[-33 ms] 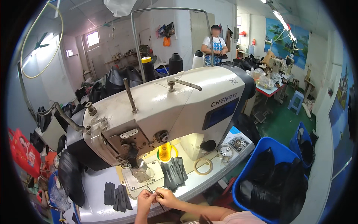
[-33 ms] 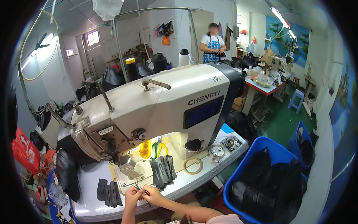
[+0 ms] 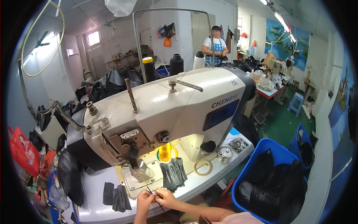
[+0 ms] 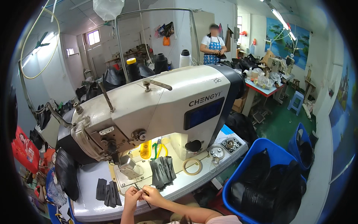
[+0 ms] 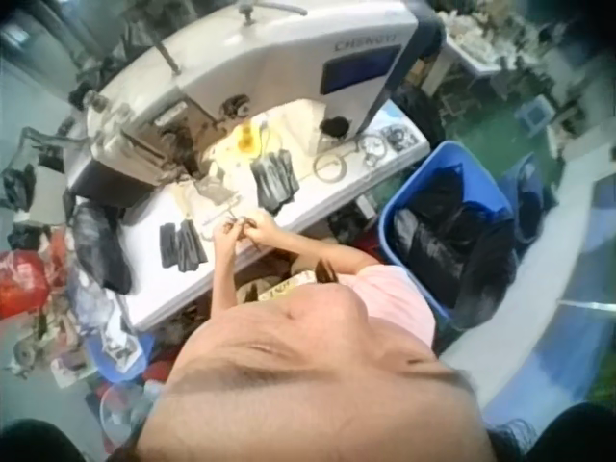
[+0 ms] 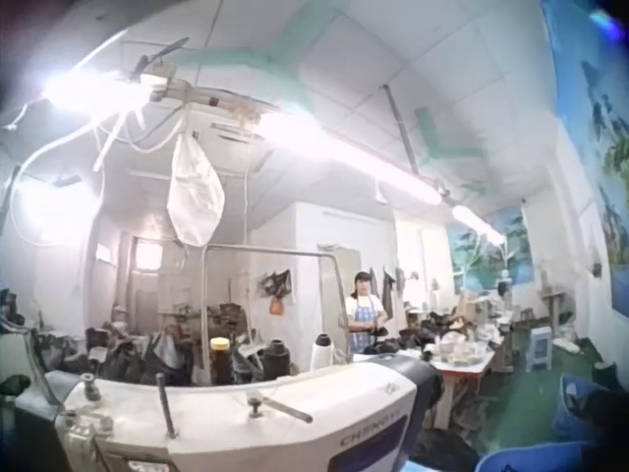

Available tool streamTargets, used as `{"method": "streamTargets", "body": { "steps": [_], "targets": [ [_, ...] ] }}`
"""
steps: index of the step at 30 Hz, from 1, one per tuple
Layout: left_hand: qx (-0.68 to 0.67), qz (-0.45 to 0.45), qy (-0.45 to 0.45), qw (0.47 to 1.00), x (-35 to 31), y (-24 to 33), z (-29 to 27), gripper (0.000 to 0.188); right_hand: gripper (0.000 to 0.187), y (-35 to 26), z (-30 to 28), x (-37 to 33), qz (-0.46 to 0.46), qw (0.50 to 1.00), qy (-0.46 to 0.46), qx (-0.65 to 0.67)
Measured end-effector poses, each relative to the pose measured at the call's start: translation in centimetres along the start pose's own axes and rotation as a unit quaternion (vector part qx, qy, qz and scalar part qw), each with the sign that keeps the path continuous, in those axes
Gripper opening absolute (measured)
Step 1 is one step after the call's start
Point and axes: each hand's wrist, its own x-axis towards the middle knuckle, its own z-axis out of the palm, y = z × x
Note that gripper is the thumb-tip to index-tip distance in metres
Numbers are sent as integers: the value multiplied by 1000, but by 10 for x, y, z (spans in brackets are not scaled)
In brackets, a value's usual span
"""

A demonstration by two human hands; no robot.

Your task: The person cuts small black fabric strips with scissors and then sews them onto a larger black leather-like item using a sewing machine. The person handles the fabric pieces one by one, aligning them before stitching.

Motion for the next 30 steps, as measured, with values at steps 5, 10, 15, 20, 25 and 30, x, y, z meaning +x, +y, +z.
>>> {"method": "streamTargets", "body": {
  "steps": [5,10,15,20,25,30],
  "targets": [
    [25,8,-6,1000,-2,-1,5,14,9,6,-1,-3,6,1000,7,-3],
    [25,35,-3,999,-2,-9,3,11,9,-2,-2,-1,20,999,40,13],
    [91,42,35,994,1,-8,1,8,5,9,-8,2,10,991,119,58],
    [154,94,106,978,4,-9,-4,9,5,-2,-20,8,4,988,139,65],
    [288,135,213,924,18,-22,-50,16,7,26,-70,23,-27,956,278,93],
    [169,115,33,978,24,-10,5,14,11,43,-102,56,34,970,225,-89]
  ]
}}
